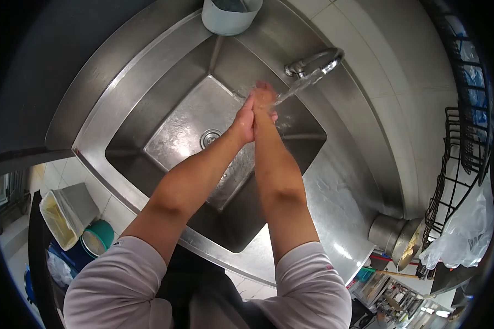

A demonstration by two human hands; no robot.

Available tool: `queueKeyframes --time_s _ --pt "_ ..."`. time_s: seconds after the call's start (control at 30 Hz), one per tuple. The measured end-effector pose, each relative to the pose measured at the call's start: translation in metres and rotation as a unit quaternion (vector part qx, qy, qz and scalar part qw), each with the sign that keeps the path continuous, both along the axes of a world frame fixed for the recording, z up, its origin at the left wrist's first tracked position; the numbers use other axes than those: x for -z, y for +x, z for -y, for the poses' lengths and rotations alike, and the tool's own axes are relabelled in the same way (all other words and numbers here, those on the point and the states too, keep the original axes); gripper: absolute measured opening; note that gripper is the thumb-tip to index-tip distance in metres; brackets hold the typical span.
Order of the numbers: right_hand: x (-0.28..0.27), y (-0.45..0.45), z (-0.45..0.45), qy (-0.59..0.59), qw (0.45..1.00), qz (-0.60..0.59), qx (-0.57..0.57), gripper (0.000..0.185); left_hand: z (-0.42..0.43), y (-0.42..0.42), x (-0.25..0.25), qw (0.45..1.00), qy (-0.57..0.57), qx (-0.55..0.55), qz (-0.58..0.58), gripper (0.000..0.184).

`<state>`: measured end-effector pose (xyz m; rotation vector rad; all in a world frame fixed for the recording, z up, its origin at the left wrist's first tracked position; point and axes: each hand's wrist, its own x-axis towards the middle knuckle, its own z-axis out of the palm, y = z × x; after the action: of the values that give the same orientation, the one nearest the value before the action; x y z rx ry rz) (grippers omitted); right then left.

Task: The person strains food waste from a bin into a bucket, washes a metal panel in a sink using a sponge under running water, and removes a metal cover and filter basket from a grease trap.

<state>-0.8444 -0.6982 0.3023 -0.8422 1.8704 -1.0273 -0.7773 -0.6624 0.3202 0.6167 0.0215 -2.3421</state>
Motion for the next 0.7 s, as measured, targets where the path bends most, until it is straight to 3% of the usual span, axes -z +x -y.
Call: queueKeyframes --time_s 0.07,0.13,0.17,0.23,0.33,0.37,0.4,0.43,0.53,0.63,0.7 --pt "0.053 -0.021 -0.011 -0.018 0.998 0.056 0.026 0.04 0.0 -0.003 0.005 0.999 -0.013 0.032 0.041 0.043" --pt "0.052 -0.024 -0.021 -0.034 0.997 0.065 0.03 0.042 0.008 -0.007 0.0 0.992 -0.005 0.036 0.122 0.03" --pt "0.05 -0.026 -0.027 -0.042 0.997 0.055 0.021 0.044 0.011 -0.007 -0.001 0.993 0.02 0.04 0.105 0.031" --pt "0.022 -0.016 -0.039 -0.064 0.998 0.027 -0.002 0.047 0.014 -0.014 0.004 0.994 0.069 0.056 0.066 0.033" --pt "-0.015 0.006 -0.066 -0.099 0.994 -0.022 -0.048 0.053 0.021 -0.026 0.042 0.996 0.042 0.047 0.065 0.031" --pt "-0.026 0.016 -0.075 -0.102 0.992 -0.027 -0.064 0.055 0.03 -0.028 0.064 0.939 -0.18 0.106 0.272 0.029" --pt "-0.035 0.025 -0.082 -0.099 0.991 -0.029 -0.08 0.057 0.041 -0.029 0.09 0.789 -0.384 0.155 0.454 0.027" --pt "-0.046 0.032 -0.091 -0.086 0.991 -0.029 -0.098 0.059 0.043 -0.029 0.097 0.562 -0.549 0.192 0.588 0.025" --pt "-0.077 0.039 -0.096 0.001 0.989 0.004 -0.146 0.056 0.042 -0.022 0.09 0.564 -0.52 0.15 0.623 0.021" --pt "-0.083 0.031 -0.072 -0.005 0.984 0.136 -0.112 0.05 0.029 -0.016 0.065 0.571 -0.488 0.109 0.652 0.018" --pt "-0.037 0.006 -0.036 0.0 0.989 -0.085 -0.118 0.045 0.027 -0.004 0.054 0.562 -0.523 0.191 0.612 0.018"
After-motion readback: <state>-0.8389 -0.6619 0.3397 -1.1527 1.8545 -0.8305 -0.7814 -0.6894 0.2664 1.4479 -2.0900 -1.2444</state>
